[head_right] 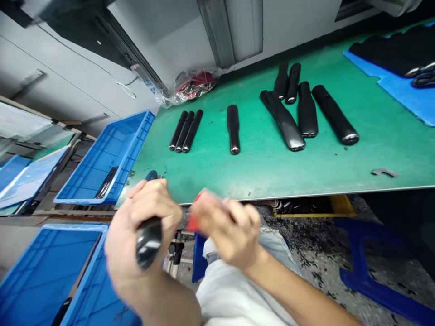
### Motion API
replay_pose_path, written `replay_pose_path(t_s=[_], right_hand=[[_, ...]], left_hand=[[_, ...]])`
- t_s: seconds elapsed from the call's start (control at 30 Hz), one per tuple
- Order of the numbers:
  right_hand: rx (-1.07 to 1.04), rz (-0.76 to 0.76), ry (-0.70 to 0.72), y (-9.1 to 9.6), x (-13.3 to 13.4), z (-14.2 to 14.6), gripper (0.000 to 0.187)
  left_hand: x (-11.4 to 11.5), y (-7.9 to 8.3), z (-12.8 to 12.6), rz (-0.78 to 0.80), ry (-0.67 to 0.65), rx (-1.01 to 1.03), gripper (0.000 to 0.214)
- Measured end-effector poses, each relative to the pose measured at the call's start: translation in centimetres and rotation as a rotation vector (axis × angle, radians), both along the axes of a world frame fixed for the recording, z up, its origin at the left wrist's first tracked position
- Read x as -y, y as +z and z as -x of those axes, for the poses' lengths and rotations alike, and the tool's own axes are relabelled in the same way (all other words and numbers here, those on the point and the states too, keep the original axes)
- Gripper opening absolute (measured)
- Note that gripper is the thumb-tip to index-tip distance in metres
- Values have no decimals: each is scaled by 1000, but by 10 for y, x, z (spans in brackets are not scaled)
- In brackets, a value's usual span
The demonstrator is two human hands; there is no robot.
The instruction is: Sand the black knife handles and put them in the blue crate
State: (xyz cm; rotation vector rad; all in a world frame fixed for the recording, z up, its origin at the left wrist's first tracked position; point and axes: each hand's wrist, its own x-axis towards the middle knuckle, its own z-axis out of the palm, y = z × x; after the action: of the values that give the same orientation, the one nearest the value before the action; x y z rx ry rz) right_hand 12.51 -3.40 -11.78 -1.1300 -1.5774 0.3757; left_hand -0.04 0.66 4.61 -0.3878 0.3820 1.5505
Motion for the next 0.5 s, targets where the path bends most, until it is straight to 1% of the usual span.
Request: replay_pose_path(t_s=[0.1,0.17,0.23,0.33,0.43,0.5], right_hand=[[248,-238,-85,15,-1,-11,55],[334,-337,-135,26,2,-18,61],[292,-348,-134,33,7,-22,58],[201,-339,-108,34,13,-22,50],[196,-322,-94,32,17,-22,51],[181,-307,-62,35,19,-22,53]], left_hand=[[6,2,1,-19,22,-15,38],[7,1,1,8,-8,-76,38],[7,-2,1,18,-28,-149,38],[8,-2,1,-1,-32,-209,37],[10,-2,1,-28,-43,-227,37],[11,-3,1,-62,-65,-219,36]])
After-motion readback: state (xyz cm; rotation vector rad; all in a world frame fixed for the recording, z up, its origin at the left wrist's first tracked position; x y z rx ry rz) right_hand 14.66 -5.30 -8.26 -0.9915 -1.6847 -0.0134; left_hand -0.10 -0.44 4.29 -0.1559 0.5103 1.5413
